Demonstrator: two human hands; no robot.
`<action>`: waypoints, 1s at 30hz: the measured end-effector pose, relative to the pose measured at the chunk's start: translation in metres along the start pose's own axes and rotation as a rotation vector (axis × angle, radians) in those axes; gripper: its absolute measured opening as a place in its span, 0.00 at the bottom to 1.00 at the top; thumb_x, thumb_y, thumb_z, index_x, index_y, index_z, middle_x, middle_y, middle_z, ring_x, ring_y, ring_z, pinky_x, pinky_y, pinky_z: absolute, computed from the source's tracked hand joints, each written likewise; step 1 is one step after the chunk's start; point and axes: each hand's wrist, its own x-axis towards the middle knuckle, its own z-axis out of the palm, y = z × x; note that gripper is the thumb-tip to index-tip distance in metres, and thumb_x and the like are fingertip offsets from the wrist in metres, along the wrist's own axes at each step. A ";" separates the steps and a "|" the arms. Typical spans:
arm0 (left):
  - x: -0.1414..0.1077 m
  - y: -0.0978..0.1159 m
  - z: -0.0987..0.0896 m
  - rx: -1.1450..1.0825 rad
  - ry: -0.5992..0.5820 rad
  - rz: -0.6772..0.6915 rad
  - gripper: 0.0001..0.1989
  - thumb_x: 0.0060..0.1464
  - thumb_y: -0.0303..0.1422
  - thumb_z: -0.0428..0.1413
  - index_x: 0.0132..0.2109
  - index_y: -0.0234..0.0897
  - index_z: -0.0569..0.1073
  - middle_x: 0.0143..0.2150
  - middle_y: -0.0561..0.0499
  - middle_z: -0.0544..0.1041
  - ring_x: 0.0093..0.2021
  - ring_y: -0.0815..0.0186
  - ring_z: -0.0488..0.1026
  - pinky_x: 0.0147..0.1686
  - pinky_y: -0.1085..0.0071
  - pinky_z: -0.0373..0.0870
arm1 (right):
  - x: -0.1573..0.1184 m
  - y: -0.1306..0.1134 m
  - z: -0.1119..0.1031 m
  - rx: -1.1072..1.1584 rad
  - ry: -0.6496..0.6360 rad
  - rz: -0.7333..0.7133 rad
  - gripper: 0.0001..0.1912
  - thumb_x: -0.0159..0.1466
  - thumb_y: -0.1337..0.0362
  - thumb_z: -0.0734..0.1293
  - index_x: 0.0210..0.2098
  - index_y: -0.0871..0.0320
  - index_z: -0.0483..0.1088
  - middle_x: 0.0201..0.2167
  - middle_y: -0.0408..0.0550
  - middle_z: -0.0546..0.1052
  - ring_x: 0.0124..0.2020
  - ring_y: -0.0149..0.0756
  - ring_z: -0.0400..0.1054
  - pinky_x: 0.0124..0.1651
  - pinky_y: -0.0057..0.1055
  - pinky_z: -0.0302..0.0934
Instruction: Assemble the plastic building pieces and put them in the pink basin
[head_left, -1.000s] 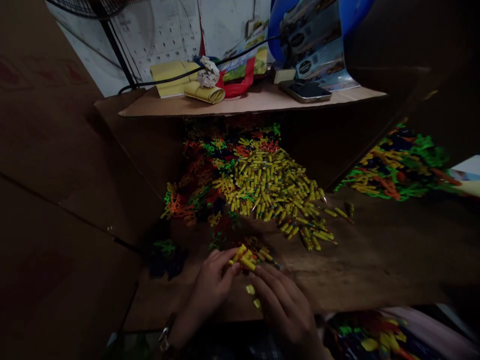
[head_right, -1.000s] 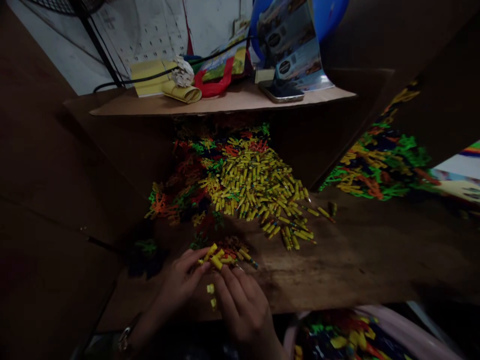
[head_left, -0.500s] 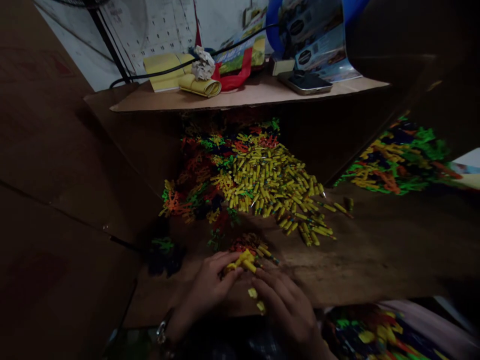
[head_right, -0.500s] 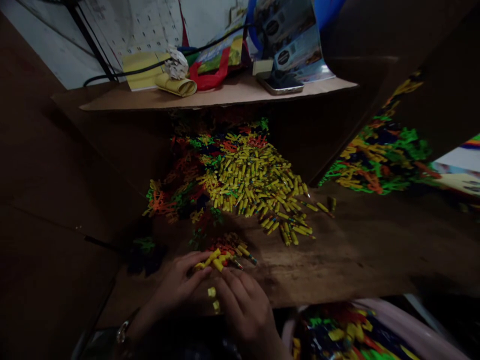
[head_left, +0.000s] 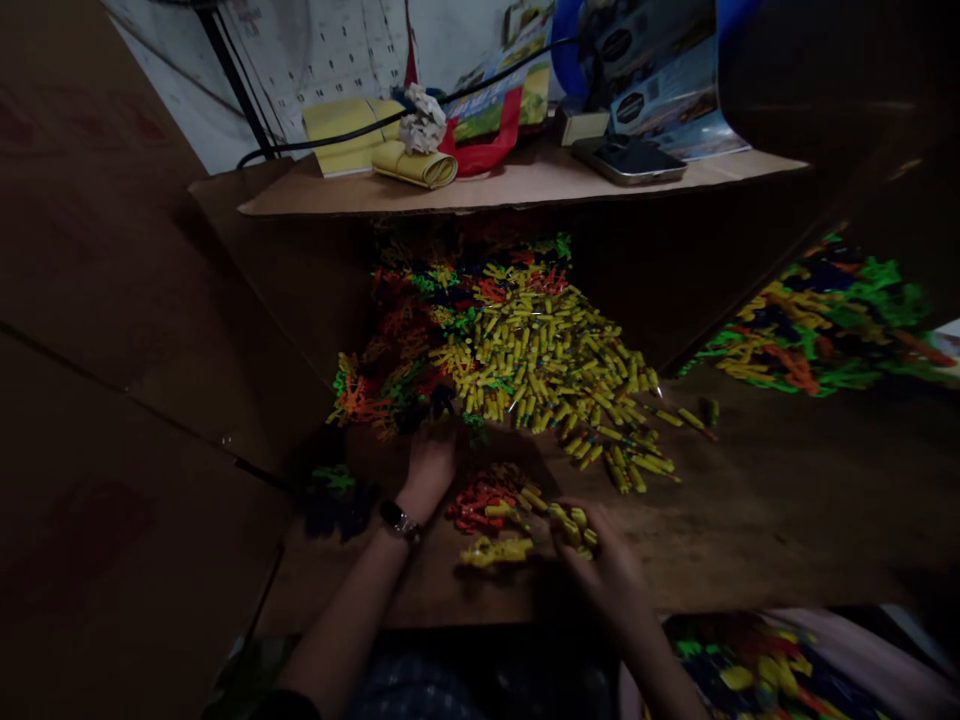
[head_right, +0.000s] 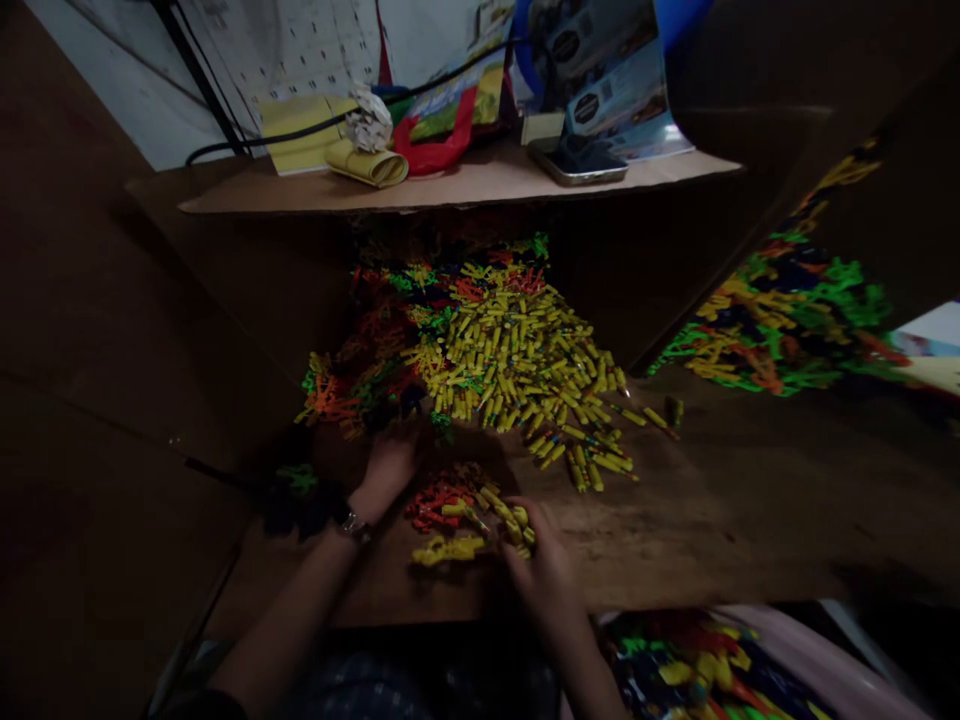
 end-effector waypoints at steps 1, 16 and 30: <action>0.002 -0.001 0.001 -0.056 0.011 -0.005 0.18 0.50 0.24 0.55 0.49 0.37 0.72 0.51 0.40 0.73 0.55 0.52 0.64 0.57 0.56 0.55 | -0.002 -0.002 0.002 0.053 -0.016 0.019 0.16 0.54 0.60 0.63 0.42 0.57 0.66 0.34 0.49 0.74 0.35 0.38 0.71 0.37 0.32 0.66; -0.060 0.045 -0.007 -1.390 0.004 -0.569 0.26 0.31 0.33 0.69 0.40 0.31 0.70 0.33 0.49 0.77 0.29 0.68 0.74 0.30 0.73 0.73 | 0.007 -0.058 0.019 0.363 -0.121 0.154 0.17 0.52 0.58 0.69 0.40 0.59 0.70 0.36 0.50 0.78 0.36 0.41 0.73 0.39 0.34 0.67; -0.080 0.054 -0.017 -1.002 -0.021 -0.282 0.11 0.44 0.33 0.61 0.36 0.33 0.76 0.37 0.46 0.79 0.38 0.62 0.76 0.38 0.70 0.73 | -0.008 -0.062 0.010 -0.023 -0.016 0.070 0.08 0.57 0.58 0.64 0.33 0.55 0.69 0.26 0.46 0.78 0.26 0.38 0.72 0.28 0.30 0.65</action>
